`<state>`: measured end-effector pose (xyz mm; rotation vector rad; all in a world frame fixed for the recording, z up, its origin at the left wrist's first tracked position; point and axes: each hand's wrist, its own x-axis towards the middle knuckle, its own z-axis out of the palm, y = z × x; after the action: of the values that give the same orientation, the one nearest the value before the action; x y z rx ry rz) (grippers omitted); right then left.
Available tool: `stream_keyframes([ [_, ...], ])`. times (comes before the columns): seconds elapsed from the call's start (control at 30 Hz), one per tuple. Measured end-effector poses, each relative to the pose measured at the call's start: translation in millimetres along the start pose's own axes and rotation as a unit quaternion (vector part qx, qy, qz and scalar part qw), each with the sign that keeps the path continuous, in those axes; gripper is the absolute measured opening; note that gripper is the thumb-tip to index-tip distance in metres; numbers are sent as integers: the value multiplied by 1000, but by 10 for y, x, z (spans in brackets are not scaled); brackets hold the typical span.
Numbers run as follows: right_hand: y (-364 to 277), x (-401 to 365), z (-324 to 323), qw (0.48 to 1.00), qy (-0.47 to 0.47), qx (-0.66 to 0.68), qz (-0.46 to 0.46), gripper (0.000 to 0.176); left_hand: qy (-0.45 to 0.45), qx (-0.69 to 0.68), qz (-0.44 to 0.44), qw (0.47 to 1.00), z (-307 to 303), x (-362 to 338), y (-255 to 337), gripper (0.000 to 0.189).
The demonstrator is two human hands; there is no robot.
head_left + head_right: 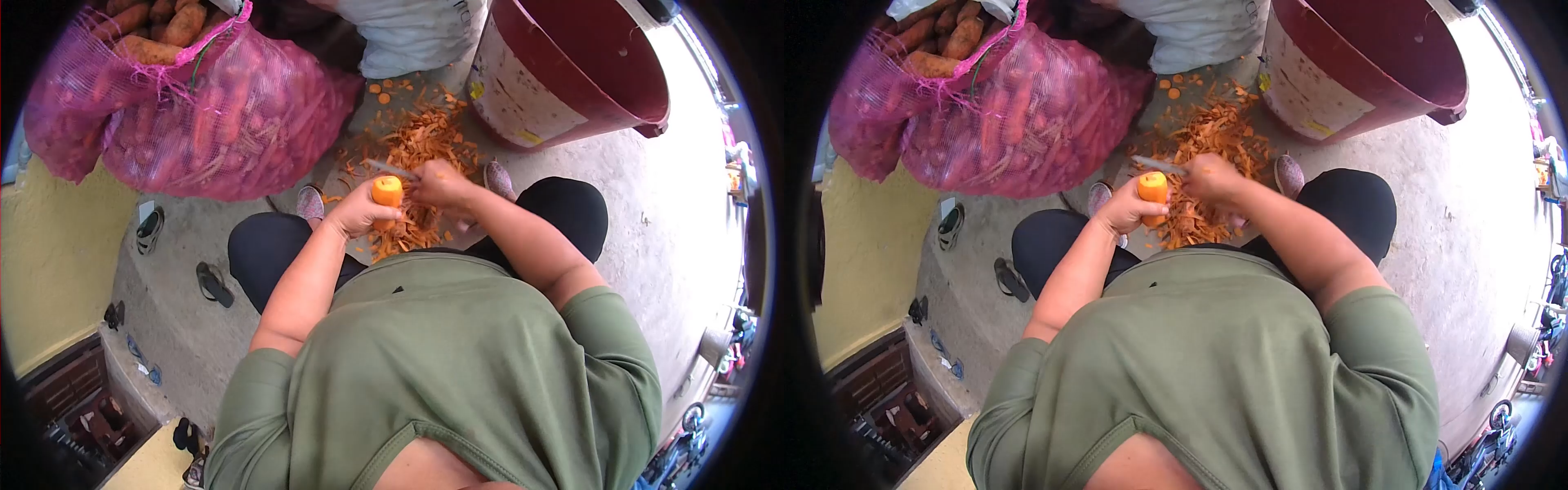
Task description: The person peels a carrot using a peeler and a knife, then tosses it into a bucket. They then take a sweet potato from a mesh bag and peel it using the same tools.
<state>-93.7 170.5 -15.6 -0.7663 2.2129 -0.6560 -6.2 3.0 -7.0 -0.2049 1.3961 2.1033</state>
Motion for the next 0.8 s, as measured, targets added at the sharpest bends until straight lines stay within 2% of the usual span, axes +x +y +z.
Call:
stream_keyframes([
  [0.03,116,50,-30,995,7,-78,59,25,-36,-32,41,998,81,-4,17,34],
  [0.07,376,171,11,994,9,-95,58,26,1,-17,36,999,87,1,4,35],
  [0.13,247,113,-122,997,32,34,66,21,78,10,31,996,53,5,-32,35],
  [0.2,-79,-50,-196,999,5,42,13,21,171,116,37,978,15,44,-35,36],
  [0.27,-225,-148,-85,997,-10,61,-51,23,251,227,48,940,-20,123,-92,33],
  [0.3,-270,-178,-51,999,-14,30,-40,24,284,329,64,898,14,137,-73,36],
  [0.4,-338,-214,-82,1000,-16,2,-21,25,329,419,68,844,132,132,-15,39],
  [0.5,-319,-162,-53,1000,-25,-2,-13,25,353,455,90,813,129,132,-49,40],
  [0.53,-282,-133,-22,1000,-28,-5,-9,25,353,437,108,820,99,143,-96,40],
  [0.63,2,28,18,995,-33,-27,90,27,331,393,146,845,90,148,-167,40],
  [0.67,257,97,41,985,-29,-32,166,29,309,387,149,856,160,113,-81,40],
  [0.7,742,232,214,985,-21,-88,148,29,289,380,154,865,191,90,-21,40],
  [0.73,843,268,157,969,-103,-182,129,29,283,368,161,871,184,71,-27,40],
  [0.8,818,231,155,975,-74,-197,79,26,270,340,178,883,148,76,-78,39],
])
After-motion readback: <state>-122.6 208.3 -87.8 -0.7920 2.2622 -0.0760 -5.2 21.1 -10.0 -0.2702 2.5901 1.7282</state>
